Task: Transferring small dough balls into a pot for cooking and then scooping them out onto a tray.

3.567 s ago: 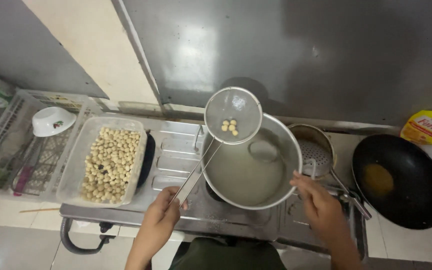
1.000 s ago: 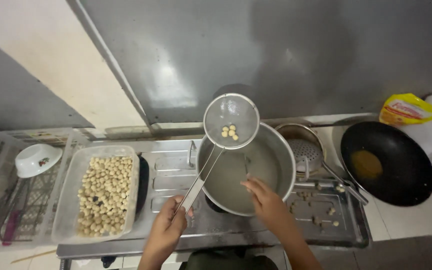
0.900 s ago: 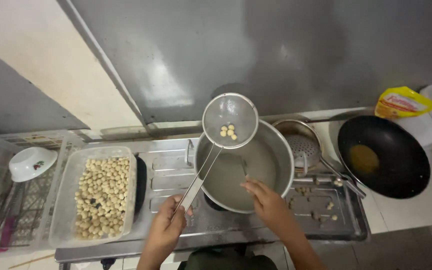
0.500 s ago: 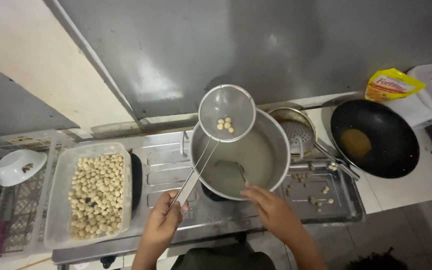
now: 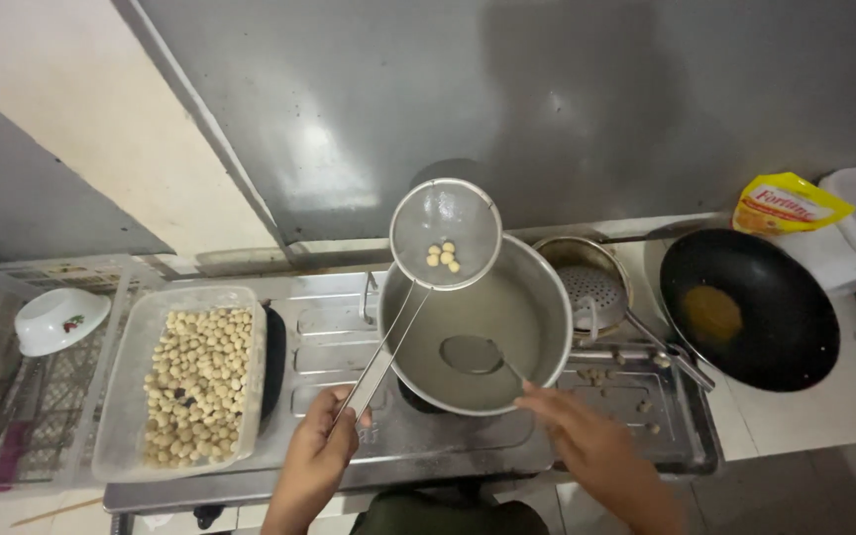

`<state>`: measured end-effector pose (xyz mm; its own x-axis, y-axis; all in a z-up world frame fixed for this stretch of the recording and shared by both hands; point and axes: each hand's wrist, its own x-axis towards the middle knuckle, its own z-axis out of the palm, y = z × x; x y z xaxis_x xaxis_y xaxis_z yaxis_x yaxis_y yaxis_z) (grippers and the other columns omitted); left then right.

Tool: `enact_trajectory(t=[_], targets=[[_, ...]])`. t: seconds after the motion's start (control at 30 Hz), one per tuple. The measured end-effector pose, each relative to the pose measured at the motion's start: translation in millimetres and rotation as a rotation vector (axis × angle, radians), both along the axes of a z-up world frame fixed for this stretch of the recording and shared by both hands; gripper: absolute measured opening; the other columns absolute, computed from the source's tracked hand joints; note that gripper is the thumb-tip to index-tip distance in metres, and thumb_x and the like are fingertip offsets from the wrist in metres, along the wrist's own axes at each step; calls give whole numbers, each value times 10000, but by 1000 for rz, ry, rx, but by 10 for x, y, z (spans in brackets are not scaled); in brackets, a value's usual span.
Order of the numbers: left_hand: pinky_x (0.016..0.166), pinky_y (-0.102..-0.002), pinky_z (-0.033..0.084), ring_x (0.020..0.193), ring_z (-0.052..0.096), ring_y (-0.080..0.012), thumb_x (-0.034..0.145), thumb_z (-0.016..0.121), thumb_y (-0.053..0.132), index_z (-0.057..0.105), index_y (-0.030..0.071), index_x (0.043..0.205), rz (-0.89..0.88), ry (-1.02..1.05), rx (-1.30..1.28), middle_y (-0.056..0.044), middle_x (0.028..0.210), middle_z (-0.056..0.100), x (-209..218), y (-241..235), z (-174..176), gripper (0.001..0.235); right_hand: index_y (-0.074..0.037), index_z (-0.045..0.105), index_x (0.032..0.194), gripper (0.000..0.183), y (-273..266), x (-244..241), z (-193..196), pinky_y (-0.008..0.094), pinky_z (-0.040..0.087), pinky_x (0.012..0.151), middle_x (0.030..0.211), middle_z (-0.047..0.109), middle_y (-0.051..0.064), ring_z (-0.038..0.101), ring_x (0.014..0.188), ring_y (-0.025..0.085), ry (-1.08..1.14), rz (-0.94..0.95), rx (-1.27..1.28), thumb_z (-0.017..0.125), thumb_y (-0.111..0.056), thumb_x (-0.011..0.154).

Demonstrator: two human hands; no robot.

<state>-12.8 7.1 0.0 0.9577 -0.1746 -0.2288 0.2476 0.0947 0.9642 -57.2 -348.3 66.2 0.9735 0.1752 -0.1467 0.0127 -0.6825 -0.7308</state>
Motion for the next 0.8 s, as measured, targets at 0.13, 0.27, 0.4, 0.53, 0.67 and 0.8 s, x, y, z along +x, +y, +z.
enact_trajectory(t=[0.13,0.27,0.4,0.53,0.67,0.8], targets=[[518,-232,357,590,426,-61,1009,493,54,615,21,1190,30,-6,36,-12,811,580,-22,-118,85,220,-147,648,1346,441,-147,170,277,398,531,1038,1442,654,110,658,1303,268,-217,55,99,513,-65,935],[516,-233,374,579,444,-65,991,487,52,604,33,1198,72,12,80,-13,833,630,-108,-184,76,239,-194,655,1367,455,-230,304,244,376,564,979,1438,643,64,680,1244,242,-113,-85,20,546,-87,939],[518,-231,371,583,442,-65,990,477,48,598,28,1212,89,11,69,-10,858,624,-188,-224,152,253,-162,636,1367,365,-261,527,-15,384,543,992,1415,648,100,678,1243,267,-280,-90,15,546,-84,1022],[514,-231,370,577,443,-68,986,486,60,581,49,1235,97,52,89,-15,868,639,-176,-220,160,267,-157,606,1388,421,-153,802,-266,379,559,930,1432,618,128,666,1225,279,-341,-88,-19,565,-68,979],[514,-221,370,582,439,-57,995,480,67,580,45,1248,99,48,71,-16,894,639,-214,-223,110,273,-170,553,1430,528,-42,1007,-455,349,588,908,1479,568,140,679,1198,259,-272,-45,-24,533,9,934],[484,-222,350,547,413,-57,1004,472,60,581,26,1225,105,48,42,-17,896,624,-258,-254,182,249,-270,506,1465,474,80,1032,-547,308,613,938,1548,516,47,696,1140,231,-1,-78,-219,485,-75,1033]])
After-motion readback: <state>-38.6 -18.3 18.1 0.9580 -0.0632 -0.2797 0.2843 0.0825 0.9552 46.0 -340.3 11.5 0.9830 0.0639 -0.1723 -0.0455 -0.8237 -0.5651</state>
